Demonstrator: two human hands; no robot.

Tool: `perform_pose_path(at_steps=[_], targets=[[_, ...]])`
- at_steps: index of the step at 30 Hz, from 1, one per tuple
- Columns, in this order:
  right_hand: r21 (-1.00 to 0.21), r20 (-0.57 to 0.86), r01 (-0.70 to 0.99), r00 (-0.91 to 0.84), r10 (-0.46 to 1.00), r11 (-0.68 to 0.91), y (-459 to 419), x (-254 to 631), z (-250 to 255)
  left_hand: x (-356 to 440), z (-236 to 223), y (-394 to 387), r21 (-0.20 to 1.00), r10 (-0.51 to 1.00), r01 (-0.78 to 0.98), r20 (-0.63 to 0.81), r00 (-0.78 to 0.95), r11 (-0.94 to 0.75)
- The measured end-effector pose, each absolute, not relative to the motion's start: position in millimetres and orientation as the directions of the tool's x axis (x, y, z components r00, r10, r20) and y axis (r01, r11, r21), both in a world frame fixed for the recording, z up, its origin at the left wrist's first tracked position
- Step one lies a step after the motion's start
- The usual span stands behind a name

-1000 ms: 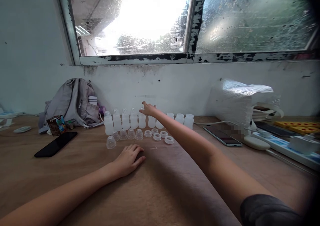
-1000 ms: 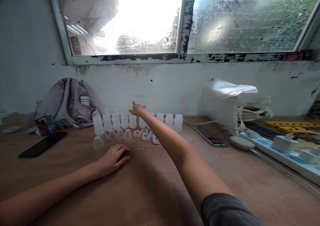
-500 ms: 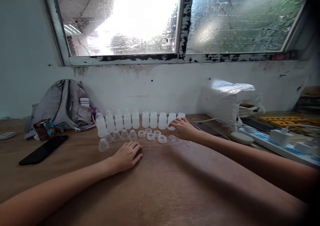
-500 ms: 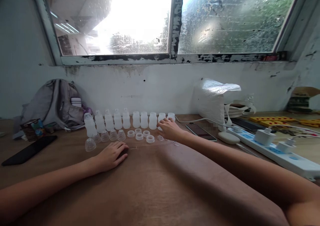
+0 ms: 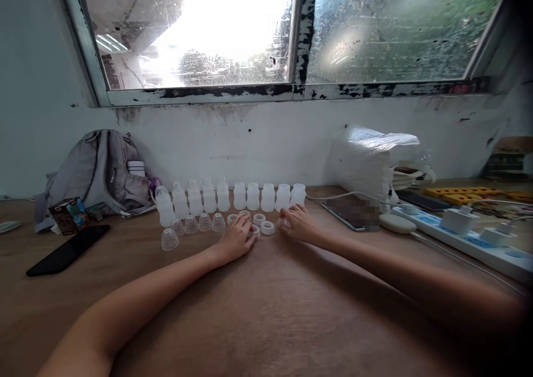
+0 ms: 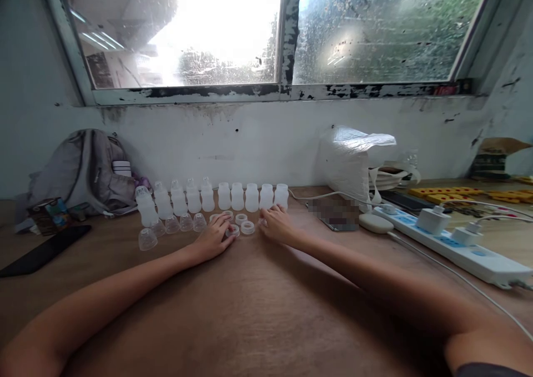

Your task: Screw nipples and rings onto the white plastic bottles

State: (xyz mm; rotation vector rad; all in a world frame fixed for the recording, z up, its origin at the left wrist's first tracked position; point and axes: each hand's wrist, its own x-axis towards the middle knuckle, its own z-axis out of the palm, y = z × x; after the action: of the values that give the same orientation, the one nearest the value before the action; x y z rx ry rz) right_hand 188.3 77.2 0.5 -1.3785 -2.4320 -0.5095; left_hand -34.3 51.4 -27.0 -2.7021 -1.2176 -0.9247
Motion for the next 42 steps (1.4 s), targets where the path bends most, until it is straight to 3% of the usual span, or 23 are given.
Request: perform_pose_path(at_steps=[2,5,8,16,18,22,25,34,42], targets=[[0.159,0.486,0.863,-0.491,0.723,0.480,70,183,-3,-36,-23,50,0.361,0.701,0.615,0.507,0.501,-0.701],[0.212,0.563,0.783,-0.587,0.582,0.584,53,172,-8,-36,-18,51,0.776,0.834,0.333,0.424,0.354,-0.536],[0.197,0.599,0.684,-0.651,0.467,0.702,37,161,-14,-34,-19,56,0.947,0.929,0.058,0.298,0.218,-0.317],[-0.065,0.768,0.627,-0.465,0.440,0.776,37,152,-30,-31,-23,53,0.969,0.940,-0.145,0.230,0.253,-0.198],[-0.057,0.802,0.592,-0.452,0.390,0.804,38,153,-31,-31,-21,48,0.969,0.925,-0.168,0.224,0.306,-0.179],[0.086,0.808,0.498,-0.542,0.232,0.863,34,152,-30,-27,-20,40,0.971,0.879,-0.208,0.196,0.435,-0.114],[0.129,0.777,0.478,-0.594,0.211,0.869,31,151,-27,-20,-22,35,0.973,0.888,-0.218,0.162,0.430,-0.072],[0.115,0.635,0.446,-0.720,0.280,0.887,23,151,-14,-15,-23,36,0.957,0.932,-0.289,0.106,0.347,-0.001],[-0.006,0.734,0.516,-0.579,0.354,0.857,33,150,-23,-16,-17,32,0.952,0.931,-0.304,0.089,0.354,0.024]])
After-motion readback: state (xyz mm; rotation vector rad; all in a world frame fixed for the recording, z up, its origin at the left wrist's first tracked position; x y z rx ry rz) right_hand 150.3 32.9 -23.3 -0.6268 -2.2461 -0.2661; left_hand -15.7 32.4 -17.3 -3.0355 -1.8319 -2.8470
